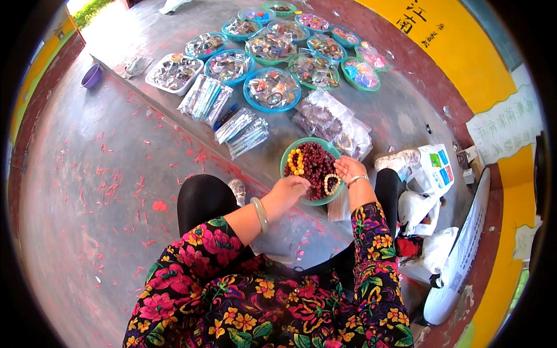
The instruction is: The person sits on the floor and repeatedly picks up beaded bracelets from a green bowl, places them into small clear plastic bags, and sets the filled bags aside. The workspace includes multiple pre-packaged items and a digital scale.
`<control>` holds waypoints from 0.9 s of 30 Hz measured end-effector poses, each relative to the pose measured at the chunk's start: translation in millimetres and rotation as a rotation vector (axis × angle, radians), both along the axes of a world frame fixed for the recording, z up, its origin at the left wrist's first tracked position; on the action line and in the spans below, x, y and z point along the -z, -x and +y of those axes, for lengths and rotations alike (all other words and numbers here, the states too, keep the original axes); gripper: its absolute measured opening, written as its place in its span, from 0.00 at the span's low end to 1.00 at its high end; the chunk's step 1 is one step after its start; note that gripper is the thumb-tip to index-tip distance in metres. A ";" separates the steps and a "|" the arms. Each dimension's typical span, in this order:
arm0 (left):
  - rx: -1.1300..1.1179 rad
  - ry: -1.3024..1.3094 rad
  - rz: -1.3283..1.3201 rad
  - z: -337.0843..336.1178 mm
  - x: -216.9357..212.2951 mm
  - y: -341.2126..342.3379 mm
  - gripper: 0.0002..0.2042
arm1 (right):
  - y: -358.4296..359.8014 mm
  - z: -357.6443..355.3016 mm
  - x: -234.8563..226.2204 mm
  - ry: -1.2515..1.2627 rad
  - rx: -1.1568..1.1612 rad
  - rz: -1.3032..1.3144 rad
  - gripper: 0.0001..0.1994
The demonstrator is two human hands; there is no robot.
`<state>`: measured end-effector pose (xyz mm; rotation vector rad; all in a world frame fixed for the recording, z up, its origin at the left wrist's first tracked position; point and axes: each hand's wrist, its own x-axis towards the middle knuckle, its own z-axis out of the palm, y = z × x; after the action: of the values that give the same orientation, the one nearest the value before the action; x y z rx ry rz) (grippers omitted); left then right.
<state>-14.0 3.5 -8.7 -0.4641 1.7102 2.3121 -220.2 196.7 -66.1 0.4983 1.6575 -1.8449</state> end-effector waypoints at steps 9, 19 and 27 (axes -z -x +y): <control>-0.041 -0.064 -0.087 -11.1 -16.9 -9.1 0.08 | -68.4 129.2 69.9 -0.117 0.290 0.063 0.08; -0.017 0.019 -0.102 -9.9 -13.5 -5.9 0.09 | -125.1 70.3 73.6 -1.252 -0.215 0.271 0.19; 0.022 0.040 -0.102 -6.0 -14.2 -2.6 0.10 | -123.3 77.0 82.9 -1.351 -0.331 0.217 0.12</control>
<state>-11.4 -2.5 5.4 -0.5572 1.7078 2.2027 -96.9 273.7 -149.0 0.4750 2.7680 -0.3292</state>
